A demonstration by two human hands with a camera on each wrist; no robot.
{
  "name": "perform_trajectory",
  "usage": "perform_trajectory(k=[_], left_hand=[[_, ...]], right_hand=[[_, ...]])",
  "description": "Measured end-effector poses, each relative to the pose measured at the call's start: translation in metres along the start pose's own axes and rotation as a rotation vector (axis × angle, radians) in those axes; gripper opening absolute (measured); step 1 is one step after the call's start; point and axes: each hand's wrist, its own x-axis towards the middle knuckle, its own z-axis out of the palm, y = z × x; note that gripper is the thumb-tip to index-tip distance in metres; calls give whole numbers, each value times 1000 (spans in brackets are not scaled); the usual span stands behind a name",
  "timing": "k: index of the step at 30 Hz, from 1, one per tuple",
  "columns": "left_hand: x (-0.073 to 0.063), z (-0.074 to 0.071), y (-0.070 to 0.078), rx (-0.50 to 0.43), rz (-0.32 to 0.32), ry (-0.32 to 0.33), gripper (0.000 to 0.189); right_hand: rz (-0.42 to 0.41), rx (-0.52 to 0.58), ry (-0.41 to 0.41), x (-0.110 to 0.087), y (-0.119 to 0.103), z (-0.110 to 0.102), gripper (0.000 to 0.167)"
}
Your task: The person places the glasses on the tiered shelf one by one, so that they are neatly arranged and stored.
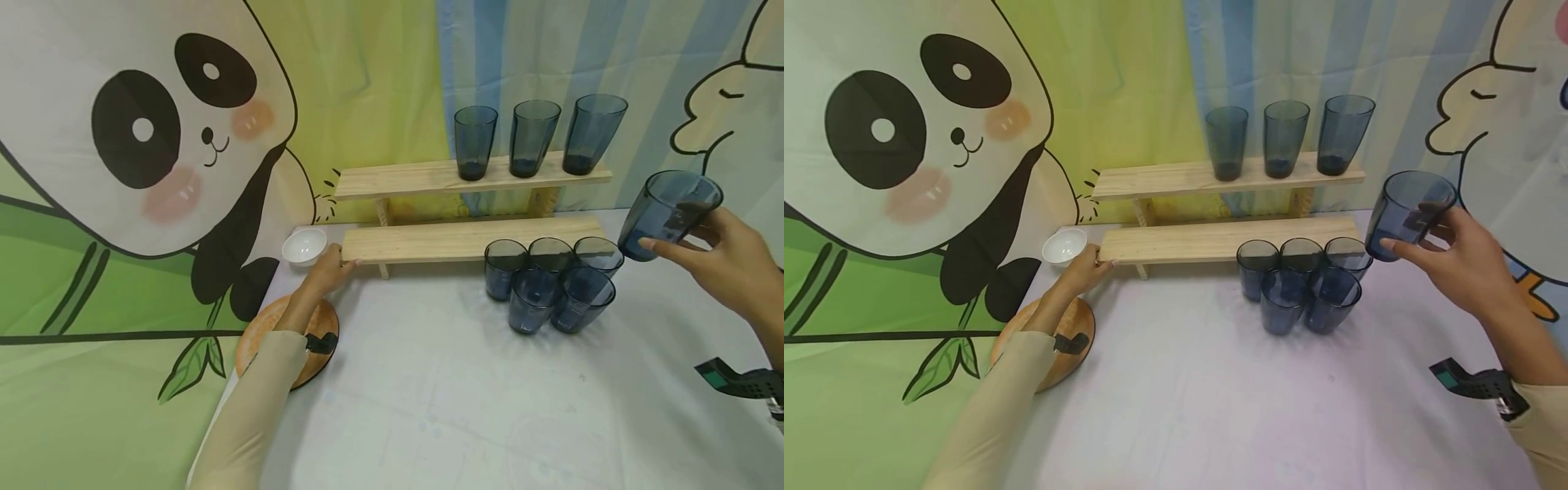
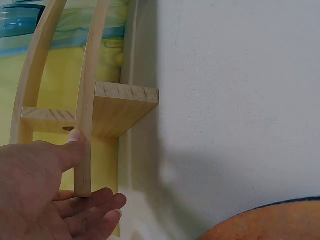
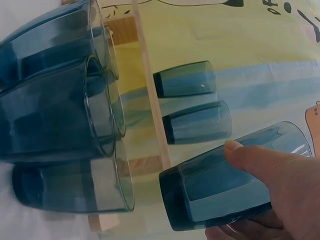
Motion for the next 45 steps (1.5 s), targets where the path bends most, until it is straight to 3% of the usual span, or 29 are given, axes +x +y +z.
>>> perform_trajectory(k=[14,30,39,45], left_hand=[[0,1,-1,16,-6,2,60],[4,0,-2,26,-1,-10,63],[4,1,-1,28,-13,-9,64],[4,1,-1,21,-16,-10,63]], right_hand=[[35,4,-120,32,-37,23,92],[-59,92,-231,61,-82,56,95],[-41,113,-292,76,-106,76,102],[-87,173,-316,82,-119,90,91]])
